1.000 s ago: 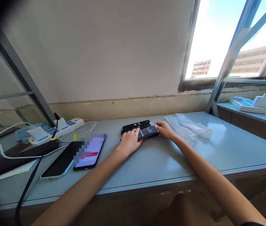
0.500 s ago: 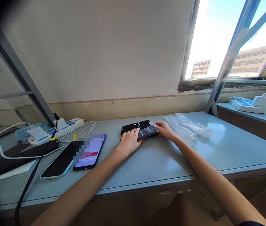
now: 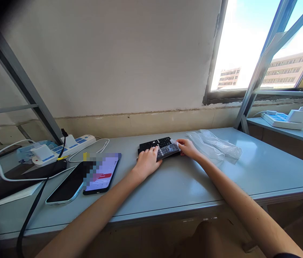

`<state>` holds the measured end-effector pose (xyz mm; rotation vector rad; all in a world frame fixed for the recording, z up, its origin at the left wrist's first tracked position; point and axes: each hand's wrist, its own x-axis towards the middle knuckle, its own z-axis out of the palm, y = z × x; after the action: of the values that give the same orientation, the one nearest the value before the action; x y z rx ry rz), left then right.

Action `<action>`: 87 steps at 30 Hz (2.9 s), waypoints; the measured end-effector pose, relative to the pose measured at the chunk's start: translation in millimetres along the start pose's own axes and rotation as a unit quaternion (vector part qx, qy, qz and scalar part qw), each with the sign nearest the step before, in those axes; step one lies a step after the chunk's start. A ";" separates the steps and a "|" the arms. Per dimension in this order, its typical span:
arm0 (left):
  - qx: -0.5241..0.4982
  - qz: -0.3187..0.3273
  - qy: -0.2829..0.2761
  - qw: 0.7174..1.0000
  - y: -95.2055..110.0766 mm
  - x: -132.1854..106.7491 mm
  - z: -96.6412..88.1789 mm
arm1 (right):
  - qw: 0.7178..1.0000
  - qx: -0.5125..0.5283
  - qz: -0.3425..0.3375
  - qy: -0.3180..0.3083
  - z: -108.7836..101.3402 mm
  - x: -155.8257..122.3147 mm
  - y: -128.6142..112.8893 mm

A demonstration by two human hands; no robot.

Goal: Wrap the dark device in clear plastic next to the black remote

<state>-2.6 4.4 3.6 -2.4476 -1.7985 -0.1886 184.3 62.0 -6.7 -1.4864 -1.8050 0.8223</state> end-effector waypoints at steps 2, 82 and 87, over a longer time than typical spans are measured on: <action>0.000 0.000 0.000 1.000 -0.2 -0.1 0.1 | 1.000 0.001 -0.001 -0.001 0.0 -0.2 -0.1; 0.017 0.011 -0.011 1.000 1.6 -2.2 -4.7 | 0.998 -0.061 -0.024 0.012 -2.1 0.5 0.7; 0.018 0.010 -0.011 1.000 1.9 -1.7 -3.6 | 0.998 -0.062 -0.021 0.008 -2.8 1.8 2.6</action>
<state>-1.4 1.7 6.9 -2.4517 -1.7695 -0.1286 187.8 64.4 -6.9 -1.5233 -1.8987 0.6879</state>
